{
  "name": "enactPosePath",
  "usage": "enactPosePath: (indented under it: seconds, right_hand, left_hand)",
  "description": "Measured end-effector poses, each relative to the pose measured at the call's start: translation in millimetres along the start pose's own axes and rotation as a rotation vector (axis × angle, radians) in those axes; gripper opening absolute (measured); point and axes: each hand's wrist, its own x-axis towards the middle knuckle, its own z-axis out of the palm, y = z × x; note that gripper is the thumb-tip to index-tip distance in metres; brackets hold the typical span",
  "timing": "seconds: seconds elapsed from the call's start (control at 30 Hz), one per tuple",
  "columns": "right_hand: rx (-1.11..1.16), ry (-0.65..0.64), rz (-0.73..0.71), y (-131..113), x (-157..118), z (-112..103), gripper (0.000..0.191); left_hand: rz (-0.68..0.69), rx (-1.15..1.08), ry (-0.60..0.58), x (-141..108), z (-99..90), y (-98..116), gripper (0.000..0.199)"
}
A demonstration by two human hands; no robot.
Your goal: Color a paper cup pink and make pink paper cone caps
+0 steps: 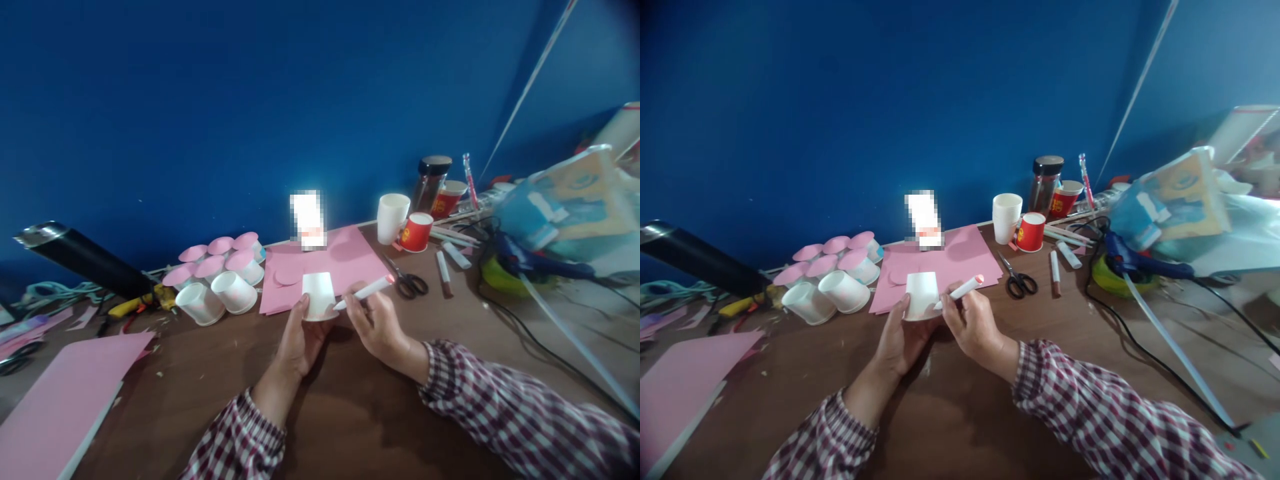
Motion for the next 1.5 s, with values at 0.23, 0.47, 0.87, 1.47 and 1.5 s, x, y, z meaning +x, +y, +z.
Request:
enactPosePath:
  seconds: [0.23,0.47,0.87,1.47,1.5]
  right_hand:
    - [0.006,-0.024,0.014,2,1,1,0.016]
    - [0.012,-0.053,0.054,1,-1,2,0.017]
    - [0.032,-0.001,0.047,1,2,0,0.015]
    - [0.277,0.032,0.255,11,1,7,0.025]
    - [0.287,0.009,0.276,11,1,7,0.027]
  left_hand:
    - [0.002,-0.004,0.007,-1,1.3,1,0.032]
    - [0.021,-0.030,0.029,0,2.1,2,0.031]
    - [-0.010,-0.062,0.008,-4,3.7,3,0.030]
    - [-0.135,-0.038,-0.118,-6,2.3,7,0.042]
    - [-0.144,-0.032,-0.134,-6,2.7,7,0.044]
